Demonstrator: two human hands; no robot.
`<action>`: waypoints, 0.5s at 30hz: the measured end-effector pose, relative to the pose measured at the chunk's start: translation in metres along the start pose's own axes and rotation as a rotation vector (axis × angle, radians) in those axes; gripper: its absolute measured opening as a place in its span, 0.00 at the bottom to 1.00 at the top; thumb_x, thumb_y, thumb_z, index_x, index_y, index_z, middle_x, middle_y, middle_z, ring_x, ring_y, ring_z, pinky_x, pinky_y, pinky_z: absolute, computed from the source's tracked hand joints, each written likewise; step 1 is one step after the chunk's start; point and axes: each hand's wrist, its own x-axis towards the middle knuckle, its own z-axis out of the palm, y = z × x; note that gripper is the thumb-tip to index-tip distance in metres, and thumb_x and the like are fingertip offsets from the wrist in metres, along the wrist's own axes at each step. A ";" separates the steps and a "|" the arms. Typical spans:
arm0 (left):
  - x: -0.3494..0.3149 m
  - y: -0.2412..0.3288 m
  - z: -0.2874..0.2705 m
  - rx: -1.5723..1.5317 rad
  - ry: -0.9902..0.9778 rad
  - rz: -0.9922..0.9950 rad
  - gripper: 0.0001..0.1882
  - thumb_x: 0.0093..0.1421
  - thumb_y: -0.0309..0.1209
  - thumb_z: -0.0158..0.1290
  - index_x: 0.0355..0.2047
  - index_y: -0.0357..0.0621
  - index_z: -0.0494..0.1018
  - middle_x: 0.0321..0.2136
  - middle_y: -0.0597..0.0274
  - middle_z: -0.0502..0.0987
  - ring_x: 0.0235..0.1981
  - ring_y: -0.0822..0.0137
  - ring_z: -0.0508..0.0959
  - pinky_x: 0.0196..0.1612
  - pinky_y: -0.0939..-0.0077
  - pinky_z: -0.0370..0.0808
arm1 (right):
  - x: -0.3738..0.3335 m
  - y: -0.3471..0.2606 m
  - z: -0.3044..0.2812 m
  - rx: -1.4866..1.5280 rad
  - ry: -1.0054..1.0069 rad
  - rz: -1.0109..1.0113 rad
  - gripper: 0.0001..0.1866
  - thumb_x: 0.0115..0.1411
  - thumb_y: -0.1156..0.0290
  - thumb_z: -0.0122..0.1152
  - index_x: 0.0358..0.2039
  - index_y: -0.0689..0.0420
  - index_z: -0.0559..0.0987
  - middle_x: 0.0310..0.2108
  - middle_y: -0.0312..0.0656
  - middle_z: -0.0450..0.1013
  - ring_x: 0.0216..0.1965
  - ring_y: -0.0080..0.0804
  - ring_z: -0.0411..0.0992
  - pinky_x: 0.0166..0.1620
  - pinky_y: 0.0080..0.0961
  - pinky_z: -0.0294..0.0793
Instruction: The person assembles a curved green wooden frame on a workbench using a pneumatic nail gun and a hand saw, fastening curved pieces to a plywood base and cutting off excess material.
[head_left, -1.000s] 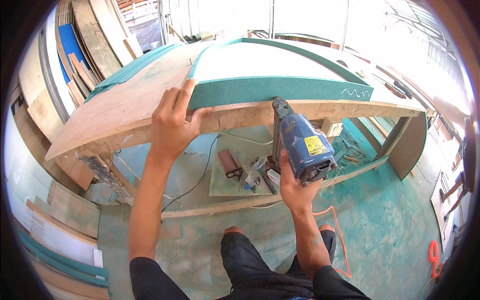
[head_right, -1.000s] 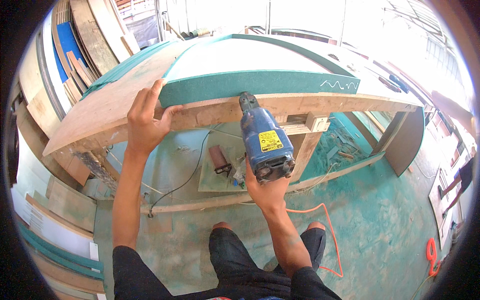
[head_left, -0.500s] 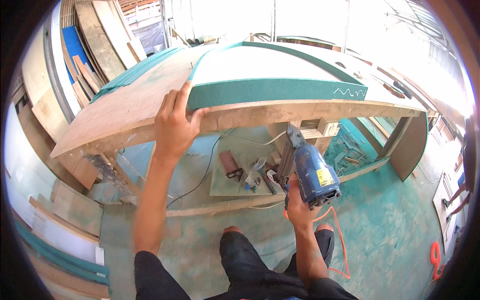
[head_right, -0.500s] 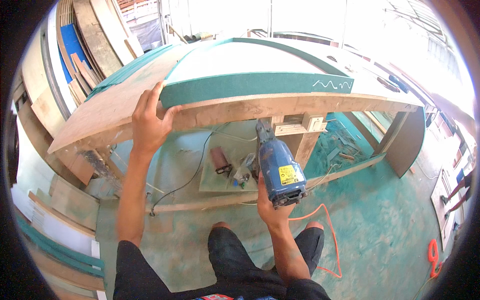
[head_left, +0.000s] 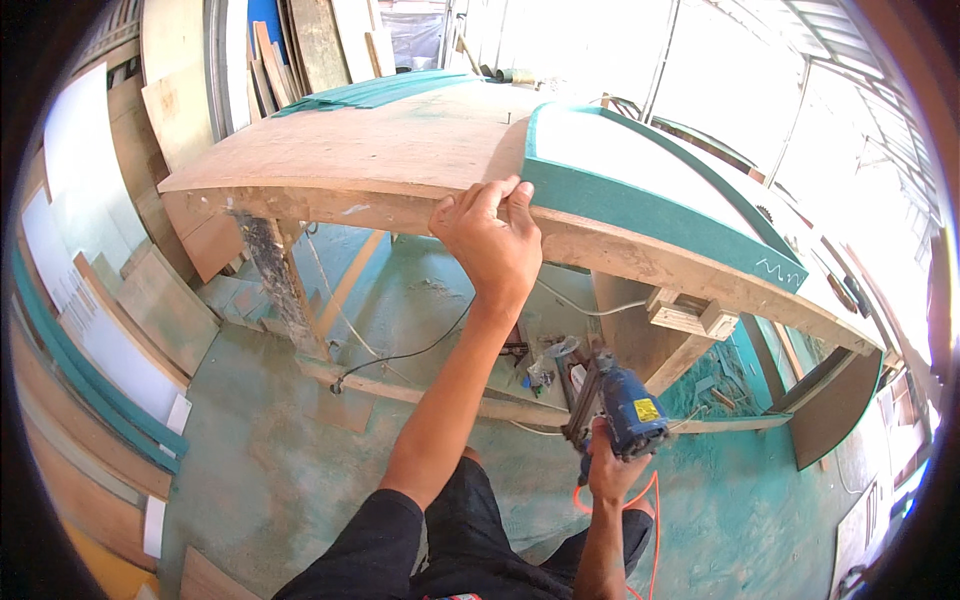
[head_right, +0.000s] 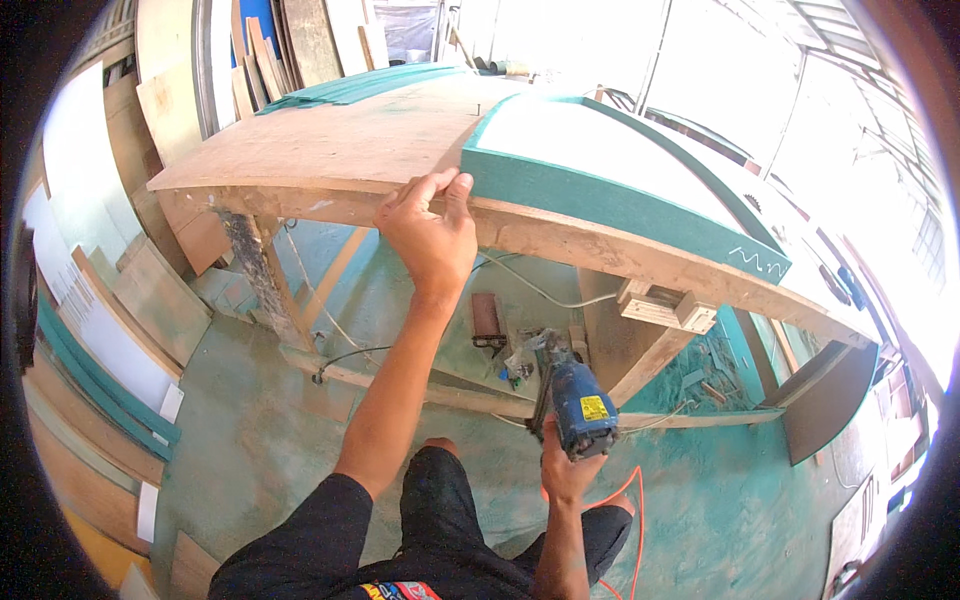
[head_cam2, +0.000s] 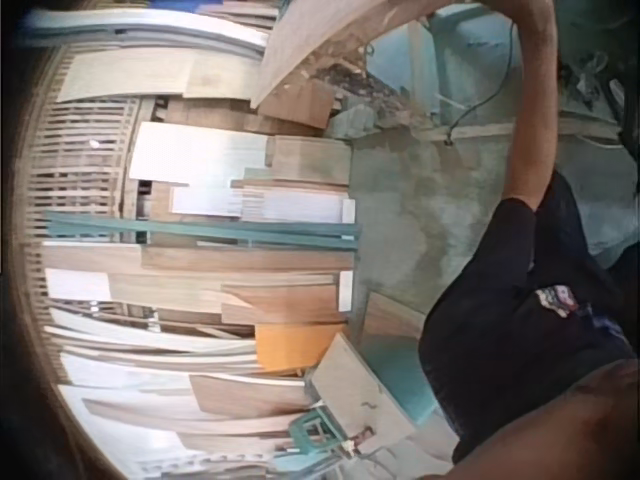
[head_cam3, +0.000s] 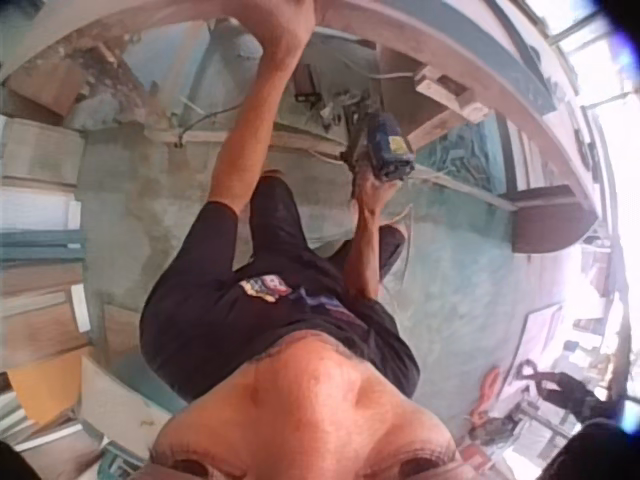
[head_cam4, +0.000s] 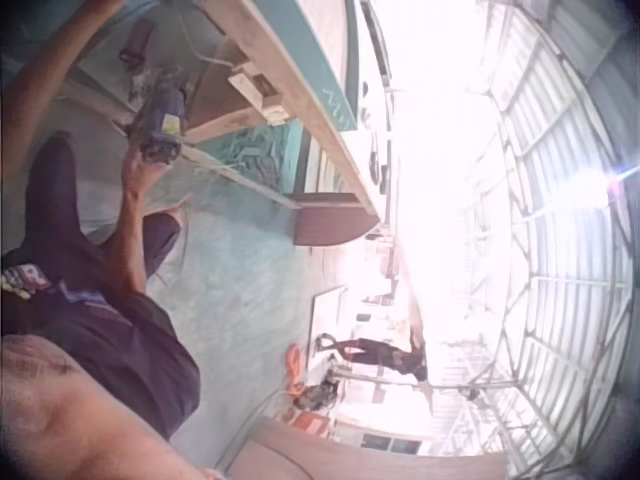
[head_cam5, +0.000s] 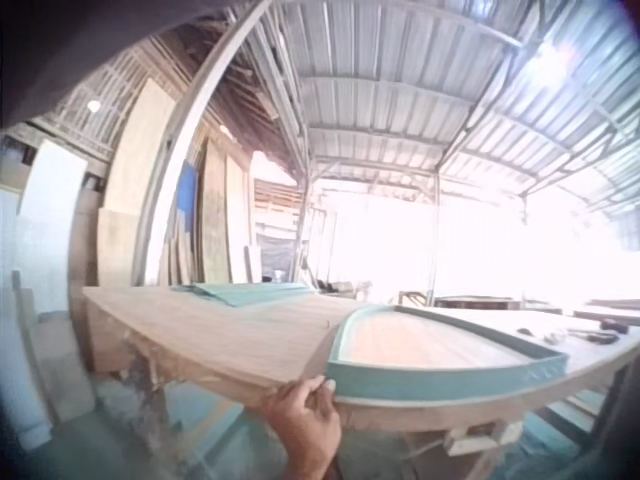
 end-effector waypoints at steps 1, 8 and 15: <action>0.001 -0.004 0.000 0.027 0.011 0.071 0.07 0.59 0.32 0.65 0.31 0.42 0.83 0.28 0.62 0.84 0.33 0.60 0.81 0.53 0.60 0.64 | 0.003 -0.015 0.001 -0.046 -0.019 -0.088 0.17 0.58 0.74 0.72 0.46 0.65 0.79 0.39 0.39 0.79 0.40 0.27 0.76 0.46 0.28 0.76; 0.077 -0.024 -0.028 0.034 -0.625 0.092 0.13 0.66 0.41 0.60 0.38 0.45 0.84 0.32 0.58 0.85 0.34 0.54 0.80 0.53 0.59 0.71 | 0.058 -0.120 -0.017 -0.377 -0.280 -0.472 0.23 0.51 0.74 0.73 0.48 0.64 0.79 0.39 0.45 0.80 0.40 0.38 0.79 0.45 0.32 0.77; 0.164 -0.107 0.044 -0.208 -1.272 0.482 0.28 0.72 0.48 0.50 0.70 0.61 0.65 0.72 0.55 0.60 0.70 0.49 0.63 0.74 0.58 0.59 | 0.090 -0.252 0.032 -0.864 -0.409 -1.103 0.33 0.39 0.72 0.70 0.52 0.57 0.82 0.29 0.44 0.77 0.29 0.43 0.77 0.37 0.35 0.76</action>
